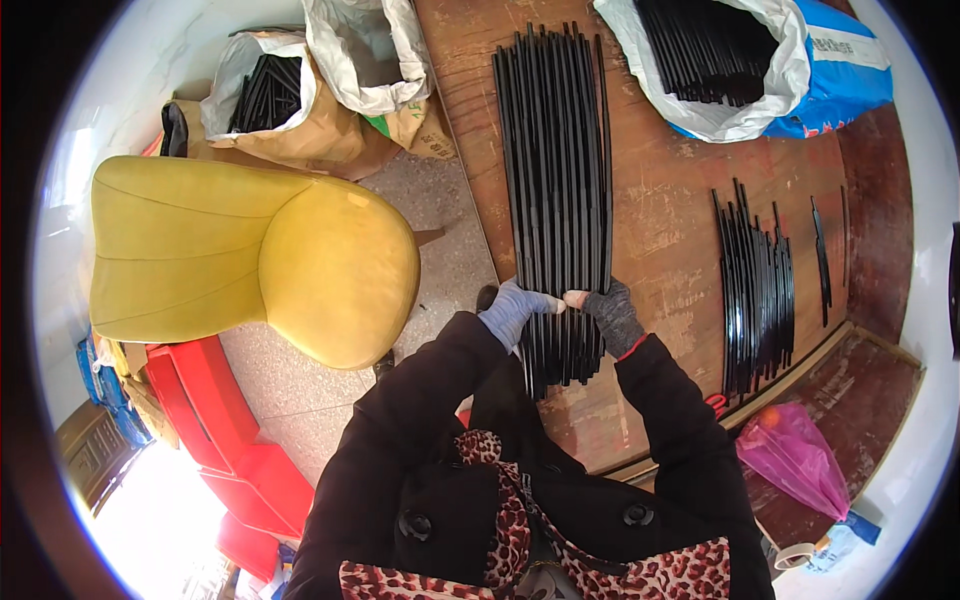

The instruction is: The recorder sorts and arranges thin black metal rods into bundles on a workbench.

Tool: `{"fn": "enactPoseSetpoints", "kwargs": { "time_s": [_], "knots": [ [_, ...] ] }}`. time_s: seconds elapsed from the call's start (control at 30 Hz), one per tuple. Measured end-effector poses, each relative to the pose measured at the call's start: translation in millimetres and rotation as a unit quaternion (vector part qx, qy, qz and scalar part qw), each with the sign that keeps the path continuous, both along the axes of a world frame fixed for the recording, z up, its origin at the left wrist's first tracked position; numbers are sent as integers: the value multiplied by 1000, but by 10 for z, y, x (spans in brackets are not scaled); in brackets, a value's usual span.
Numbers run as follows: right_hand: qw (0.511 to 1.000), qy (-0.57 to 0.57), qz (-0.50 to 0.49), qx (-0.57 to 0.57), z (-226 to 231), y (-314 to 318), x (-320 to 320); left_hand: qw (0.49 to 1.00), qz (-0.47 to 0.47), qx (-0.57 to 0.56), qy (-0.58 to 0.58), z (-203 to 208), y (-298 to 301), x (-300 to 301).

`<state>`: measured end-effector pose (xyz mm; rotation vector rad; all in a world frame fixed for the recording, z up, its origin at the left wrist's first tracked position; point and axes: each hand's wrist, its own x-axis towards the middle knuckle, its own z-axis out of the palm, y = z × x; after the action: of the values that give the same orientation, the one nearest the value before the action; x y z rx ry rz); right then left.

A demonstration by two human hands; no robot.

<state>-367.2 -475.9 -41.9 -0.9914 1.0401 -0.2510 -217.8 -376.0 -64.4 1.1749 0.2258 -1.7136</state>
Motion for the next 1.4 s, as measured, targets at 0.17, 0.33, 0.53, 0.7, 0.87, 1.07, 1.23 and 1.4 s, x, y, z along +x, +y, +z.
{"fn": "enactPoseSetpoints", "kwargs": {
  "time_s": [0.17, 0.33, 0.53, 0.7, 0.87, 1.07, 1.23, 1.4],
  "knots": [
    [1000, -11, 20, -12, 277, 186, 55, 999, 12, -24, -40, 293, 146, 14],
    [995, 25, 53, -83, 431, 499, -44, 995, 34, -50, -78, 431, 495, -82],
    [983, 20, 105, -149, 521, 916, 110, 991, 75, -78, -75, 529, 1015, 16],
    [956, 39, 155, -246, 313, 1425, 194, 988, 76, -72, -114, 621, 1613, 235],
    [925, 42, 197, -323, 213, 2189, 445, 982, 118, -81, -125, 695, 2493, 457],
    [922, 30, 236, -306, 78, 3339, 726, 972, 115, -78, -191, 523, 3630, 662],
    [927, 16, 273, -258, 10, 4352, 979, 981, 86, -42, -171, 773, 4688, 927],
    [926, 13, 321, -200, -74, 5204, 1116, 978, 173, -19, -117, 702, 5701, 884]
  ]
}}
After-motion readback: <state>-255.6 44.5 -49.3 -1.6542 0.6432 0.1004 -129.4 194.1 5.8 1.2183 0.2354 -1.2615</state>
